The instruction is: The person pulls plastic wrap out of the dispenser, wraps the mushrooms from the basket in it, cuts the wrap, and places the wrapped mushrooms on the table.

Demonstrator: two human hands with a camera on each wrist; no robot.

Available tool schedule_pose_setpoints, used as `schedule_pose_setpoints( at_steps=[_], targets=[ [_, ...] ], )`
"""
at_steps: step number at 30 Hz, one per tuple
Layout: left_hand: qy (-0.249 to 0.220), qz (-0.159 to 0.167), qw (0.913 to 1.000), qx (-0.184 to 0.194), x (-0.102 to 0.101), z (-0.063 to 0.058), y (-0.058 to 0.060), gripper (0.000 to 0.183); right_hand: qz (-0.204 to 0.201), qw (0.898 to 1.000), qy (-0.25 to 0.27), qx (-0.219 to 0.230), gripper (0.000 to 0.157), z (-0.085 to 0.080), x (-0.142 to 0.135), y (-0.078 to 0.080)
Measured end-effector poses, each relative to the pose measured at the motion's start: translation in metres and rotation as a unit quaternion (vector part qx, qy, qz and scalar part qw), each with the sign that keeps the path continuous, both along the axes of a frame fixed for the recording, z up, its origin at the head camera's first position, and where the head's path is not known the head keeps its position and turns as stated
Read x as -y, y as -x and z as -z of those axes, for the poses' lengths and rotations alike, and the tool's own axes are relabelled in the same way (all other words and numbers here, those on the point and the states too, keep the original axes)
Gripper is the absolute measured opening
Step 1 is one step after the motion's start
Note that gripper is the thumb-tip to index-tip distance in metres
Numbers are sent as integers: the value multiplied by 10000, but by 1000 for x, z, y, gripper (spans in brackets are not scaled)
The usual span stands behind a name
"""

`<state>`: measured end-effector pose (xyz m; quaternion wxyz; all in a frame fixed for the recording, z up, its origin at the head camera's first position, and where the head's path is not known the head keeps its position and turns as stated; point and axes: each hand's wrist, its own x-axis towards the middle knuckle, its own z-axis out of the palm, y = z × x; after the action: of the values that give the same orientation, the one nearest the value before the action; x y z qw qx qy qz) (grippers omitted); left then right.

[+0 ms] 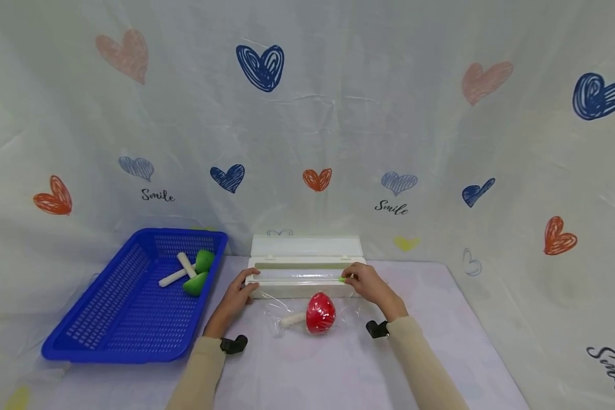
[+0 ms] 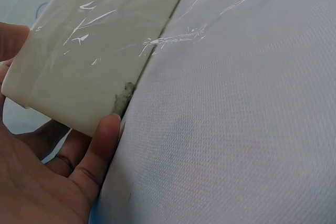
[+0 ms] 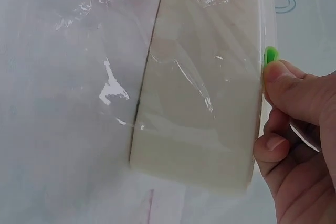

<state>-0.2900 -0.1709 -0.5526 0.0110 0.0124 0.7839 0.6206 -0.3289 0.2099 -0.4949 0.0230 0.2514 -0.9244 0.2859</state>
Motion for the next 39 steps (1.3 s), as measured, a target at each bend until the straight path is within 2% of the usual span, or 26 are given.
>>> schedule_pose_setpoints(
  at_steps=[4,8,20,23,27,32,34,36,37,39],
  targets=[
    [-7,-73,9999,94,3,2,-1,36,272,9996,66,-69,8,1,-15,-2],
    [7,-81,9999,140,11,0,-2,38,297,9994,194,-31,9,1,-22,-1],
    [-425,256,9985,223,3,0,-3,42,399,9983,149,-388,8,7,-33,-6],
    [-408,281,9985,228,3,-1,-4,42,595,9968,147,-519,9,11,-38,-7],
    [-394,416,9979,294,6,-3,-5,45,832,9950,262,-481,10,13,-42,-8],
    [-914,553,9919,684,11,-10,-11,53,803,9956,308,-378,13,10,-39,-12],
    [-1101,401,9898,814,10,-14,-15,55,799,9952,247,-509,17,7,-36,-17],
    [-1040,80,9919,729,7,-17,-19,57,798,9932,251,-808,21,6,-31,-24],
    [-899,-153,9943,554,5,-20,-21,58,798,9916,283,-976,23,5,-28,-29],
    [-423,-806,9958,-29,-2,-23,-26,55,762,9875,428,-1311,25,5,-21,-39]
  ],
)
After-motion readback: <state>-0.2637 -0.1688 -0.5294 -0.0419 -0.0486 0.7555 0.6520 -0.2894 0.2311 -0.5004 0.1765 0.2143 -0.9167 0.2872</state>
